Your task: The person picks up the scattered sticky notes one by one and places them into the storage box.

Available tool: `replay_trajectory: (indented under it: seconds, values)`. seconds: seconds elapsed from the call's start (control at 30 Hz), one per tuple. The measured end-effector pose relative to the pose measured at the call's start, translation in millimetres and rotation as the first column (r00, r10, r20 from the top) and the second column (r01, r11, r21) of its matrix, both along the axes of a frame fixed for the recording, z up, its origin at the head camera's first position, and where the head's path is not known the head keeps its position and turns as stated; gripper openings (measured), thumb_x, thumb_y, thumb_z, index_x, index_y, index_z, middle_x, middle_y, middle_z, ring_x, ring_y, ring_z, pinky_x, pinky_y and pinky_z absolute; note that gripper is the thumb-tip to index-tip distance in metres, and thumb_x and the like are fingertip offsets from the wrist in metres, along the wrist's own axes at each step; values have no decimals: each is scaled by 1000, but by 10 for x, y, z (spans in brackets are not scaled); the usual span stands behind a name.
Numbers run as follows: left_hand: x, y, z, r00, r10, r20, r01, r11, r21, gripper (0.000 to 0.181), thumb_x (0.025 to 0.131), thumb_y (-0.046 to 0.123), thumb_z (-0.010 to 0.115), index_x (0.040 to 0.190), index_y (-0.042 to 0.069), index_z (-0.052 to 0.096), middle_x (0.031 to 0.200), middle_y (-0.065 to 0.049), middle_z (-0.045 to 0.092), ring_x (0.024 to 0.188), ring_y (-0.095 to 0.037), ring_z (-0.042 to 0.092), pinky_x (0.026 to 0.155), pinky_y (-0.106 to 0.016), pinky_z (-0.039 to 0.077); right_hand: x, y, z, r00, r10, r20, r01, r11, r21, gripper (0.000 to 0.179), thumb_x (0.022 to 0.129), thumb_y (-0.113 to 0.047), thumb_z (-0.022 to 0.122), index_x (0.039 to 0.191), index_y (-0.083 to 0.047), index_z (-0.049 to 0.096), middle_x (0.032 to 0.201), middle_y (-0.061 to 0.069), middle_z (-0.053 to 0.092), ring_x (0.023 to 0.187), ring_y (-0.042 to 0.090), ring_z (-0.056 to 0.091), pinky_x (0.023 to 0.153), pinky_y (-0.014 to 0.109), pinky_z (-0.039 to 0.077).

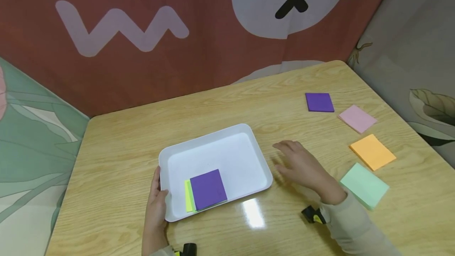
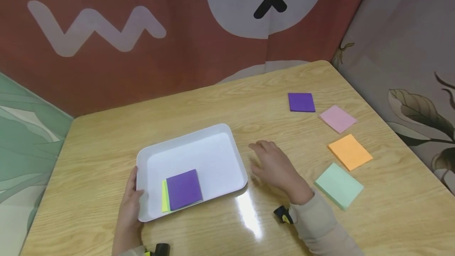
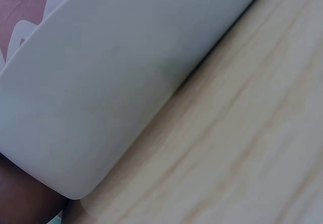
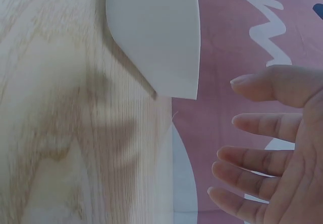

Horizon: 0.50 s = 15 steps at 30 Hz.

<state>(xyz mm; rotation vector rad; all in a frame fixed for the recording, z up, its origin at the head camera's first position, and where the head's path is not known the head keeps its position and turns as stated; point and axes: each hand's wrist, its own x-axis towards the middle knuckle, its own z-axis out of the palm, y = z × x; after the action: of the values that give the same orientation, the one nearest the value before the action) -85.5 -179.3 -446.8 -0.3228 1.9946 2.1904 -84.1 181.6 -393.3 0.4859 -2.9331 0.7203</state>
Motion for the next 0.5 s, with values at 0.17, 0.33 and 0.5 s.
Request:
replay_trajectory:
  seconds: [0.17, 0.33, 0.5]
  values:
    - [2, -1, -8, 1000, 0, -5, 0, 1000, -7, 69, 82, -7, 19, 139, 30, 8, 143, 7, 1, 125, -13, 12, 90, -20, 27, 2, 39, 2, 1000, -18, -5, 18, 1000, 3, 50, 73, -16, 65, 116, 3, 49, 113, 21, 48, 104, 35, 42, 84, 47, 36]
    - [-1, -2, -15, 1000, -4, -17, 4, 1000, -5, 70, 81, -8, 19, 139, 30, 8, 144, 6, 1, 125, -14, 12, 90, -19, 27, 20, 82, 5, 1000, -23, -14, 23, 1000, -9, 49, 72, -14, 65, 114, 4, 49, 112, 23, 47, 104, 37, 41, 83, 48, 36]
    - [-4, -1, -10, 1000, 2, -1, -2, 1000, -12, 69, 82, -7, 19, 139, 31, 8, 143, 8, 1, 125, -12, 11, 93, -23, 25, 32, 122, -12, 999, -32, -10, 32, 999, -7, 49, 72, -15, 64, 114, 5, 49, 112, 24, 47, 104, 37, 40, 84, 48, 35]
